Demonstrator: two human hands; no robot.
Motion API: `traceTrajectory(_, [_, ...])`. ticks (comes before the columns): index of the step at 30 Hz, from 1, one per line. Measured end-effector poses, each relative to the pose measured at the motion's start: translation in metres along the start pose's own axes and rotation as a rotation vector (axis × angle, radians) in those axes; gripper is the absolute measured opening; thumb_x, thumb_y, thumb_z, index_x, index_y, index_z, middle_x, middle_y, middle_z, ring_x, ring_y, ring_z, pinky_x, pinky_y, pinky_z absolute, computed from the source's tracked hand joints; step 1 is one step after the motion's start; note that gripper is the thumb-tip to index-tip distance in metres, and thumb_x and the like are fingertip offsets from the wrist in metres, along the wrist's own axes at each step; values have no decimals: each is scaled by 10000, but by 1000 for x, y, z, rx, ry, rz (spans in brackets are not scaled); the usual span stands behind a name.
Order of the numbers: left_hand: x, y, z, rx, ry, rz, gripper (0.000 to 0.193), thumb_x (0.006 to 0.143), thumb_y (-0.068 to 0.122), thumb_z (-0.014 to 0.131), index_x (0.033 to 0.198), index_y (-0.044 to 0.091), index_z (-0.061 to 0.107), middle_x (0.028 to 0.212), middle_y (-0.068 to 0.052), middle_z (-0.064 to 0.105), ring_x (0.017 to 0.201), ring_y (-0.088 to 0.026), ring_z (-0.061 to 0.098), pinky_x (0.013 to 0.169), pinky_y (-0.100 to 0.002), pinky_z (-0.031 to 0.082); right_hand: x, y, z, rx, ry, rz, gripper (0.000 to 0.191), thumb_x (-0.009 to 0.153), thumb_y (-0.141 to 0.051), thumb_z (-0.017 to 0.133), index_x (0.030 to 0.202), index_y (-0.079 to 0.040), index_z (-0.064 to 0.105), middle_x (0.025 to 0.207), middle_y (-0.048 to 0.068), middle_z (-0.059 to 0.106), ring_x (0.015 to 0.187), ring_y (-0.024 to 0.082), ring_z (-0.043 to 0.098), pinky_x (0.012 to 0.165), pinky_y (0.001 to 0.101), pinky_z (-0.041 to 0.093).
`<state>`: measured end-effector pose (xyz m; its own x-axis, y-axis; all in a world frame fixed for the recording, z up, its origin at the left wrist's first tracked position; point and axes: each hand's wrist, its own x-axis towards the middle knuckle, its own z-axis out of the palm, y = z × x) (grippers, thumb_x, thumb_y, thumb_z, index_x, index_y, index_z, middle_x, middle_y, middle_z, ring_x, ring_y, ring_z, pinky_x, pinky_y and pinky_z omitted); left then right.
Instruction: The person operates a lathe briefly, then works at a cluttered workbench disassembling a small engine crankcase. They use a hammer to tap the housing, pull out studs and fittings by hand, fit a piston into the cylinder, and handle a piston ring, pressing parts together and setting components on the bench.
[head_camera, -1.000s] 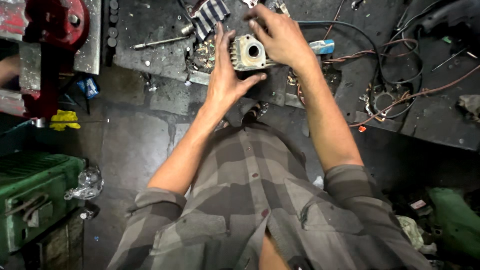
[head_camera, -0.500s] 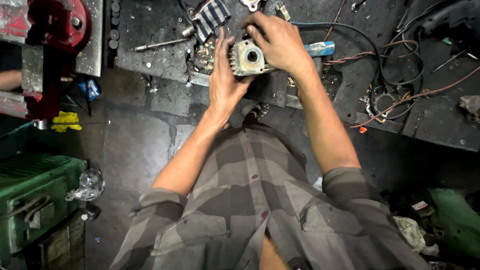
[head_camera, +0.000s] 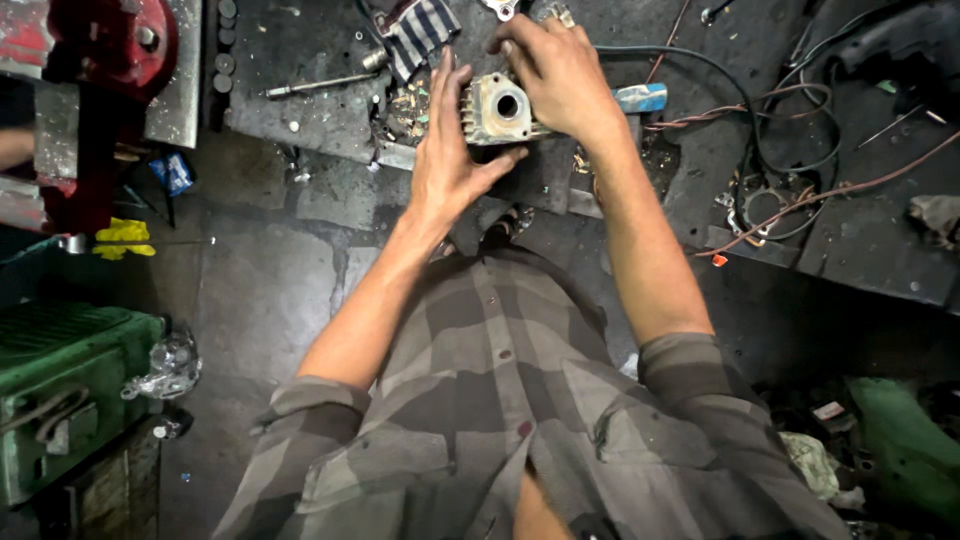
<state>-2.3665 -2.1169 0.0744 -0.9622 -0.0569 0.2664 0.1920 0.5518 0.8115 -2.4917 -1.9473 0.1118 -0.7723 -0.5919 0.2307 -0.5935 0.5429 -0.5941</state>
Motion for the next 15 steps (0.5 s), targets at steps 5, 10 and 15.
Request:
traceTrajectory(5, [0,-5,5,34,76,14,1049,744,202,996,1546,81,331,1697,-169,279,1565,-407,337,1252,-439,418,2,0,2,51,-11,5,108,1056,-168,641,1132,-107,688,975,137,719,957,382,645,846,515,496])
traceTrajectory(10, [4,-8,1,39,56,32,1033,729,153,973,1537,74,335,1689,-179,266,1562,-400,337,1268,-443,415,4,-2,3,42,0,9,136,1043,-172,643,1148,-95,682,965,148,716,945,388,652,843,510,493])
traceTrajectory(15, [8,-9,-2,14,35,18,1059,722,227,999,1524,54,329,1680,-201,229,1554,-408,310,1263,-451,387,6,-4,4,-51,31,39,165,1102,-187,622,1233,-99,670,988,181,703,955,425,637,825,523,469])
